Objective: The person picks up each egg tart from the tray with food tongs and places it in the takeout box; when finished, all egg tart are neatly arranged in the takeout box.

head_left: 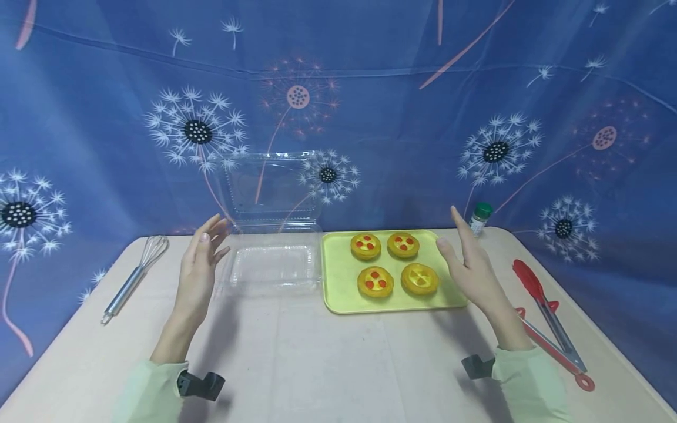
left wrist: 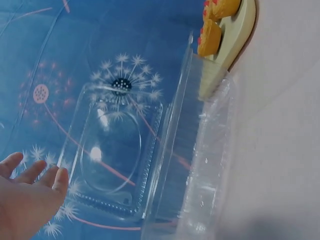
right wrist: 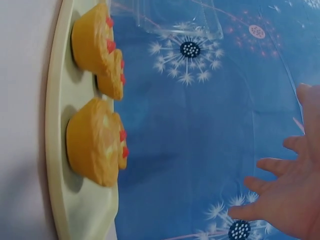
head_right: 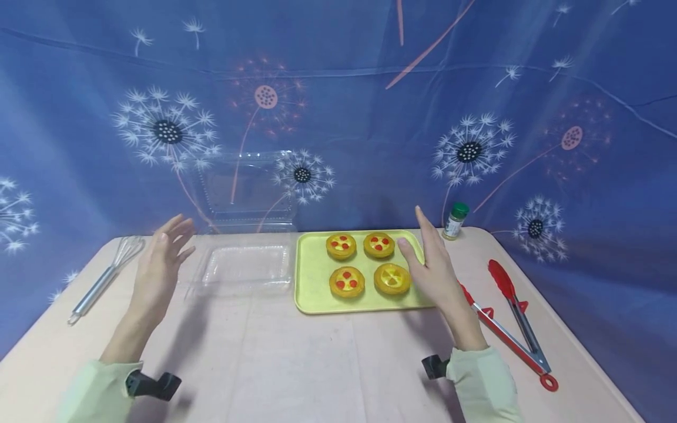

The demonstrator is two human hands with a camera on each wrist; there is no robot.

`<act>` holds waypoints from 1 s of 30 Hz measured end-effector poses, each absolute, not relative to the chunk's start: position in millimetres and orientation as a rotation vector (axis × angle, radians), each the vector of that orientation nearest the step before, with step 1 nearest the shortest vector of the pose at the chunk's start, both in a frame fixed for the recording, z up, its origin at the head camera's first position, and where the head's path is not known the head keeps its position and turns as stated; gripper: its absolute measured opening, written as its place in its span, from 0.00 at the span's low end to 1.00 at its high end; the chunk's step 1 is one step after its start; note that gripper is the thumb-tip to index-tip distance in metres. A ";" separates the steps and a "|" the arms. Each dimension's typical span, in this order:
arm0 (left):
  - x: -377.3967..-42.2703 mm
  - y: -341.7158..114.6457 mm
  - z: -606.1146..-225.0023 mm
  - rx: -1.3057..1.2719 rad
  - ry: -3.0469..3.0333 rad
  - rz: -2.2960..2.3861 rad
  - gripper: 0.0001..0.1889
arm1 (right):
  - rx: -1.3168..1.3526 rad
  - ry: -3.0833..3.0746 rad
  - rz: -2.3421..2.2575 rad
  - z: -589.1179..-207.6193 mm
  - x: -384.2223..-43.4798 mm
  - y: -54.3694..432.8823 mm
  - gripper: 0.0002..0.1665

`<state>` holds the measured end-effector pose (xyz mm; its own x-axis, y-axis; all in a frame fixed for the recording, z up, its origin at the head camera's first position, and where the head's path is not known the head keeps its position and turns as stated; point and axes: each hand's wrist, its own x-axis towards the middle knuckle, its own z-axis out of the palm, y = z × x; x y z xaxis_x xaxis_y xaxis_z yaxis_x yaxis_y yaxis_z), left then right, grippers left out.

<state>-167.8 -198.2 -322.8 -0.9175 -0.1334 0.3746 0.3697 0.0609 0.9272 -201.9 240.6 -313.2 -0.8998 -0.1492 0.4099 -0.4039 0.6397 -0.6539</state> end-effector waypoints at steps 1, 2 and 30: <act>-167.7 -200.3 -323.9 -0.228 -1.968 -1.937 0.29 | 0.439 -2.540 1.132 -314.3 -201.8 243.0 0.39; -168.0 -202.1 -324.9 -0.217 -1.943 -1.961 0.29 | 0.436 -2.535 1.135 -315.1 -201.6 245.4 0.39; -164.3 -247.5 -354.9 0.234 -2.031 -2.014 0.31 | 0.168 -2.576 1.075 -326.7 -194.3 308.0 0.42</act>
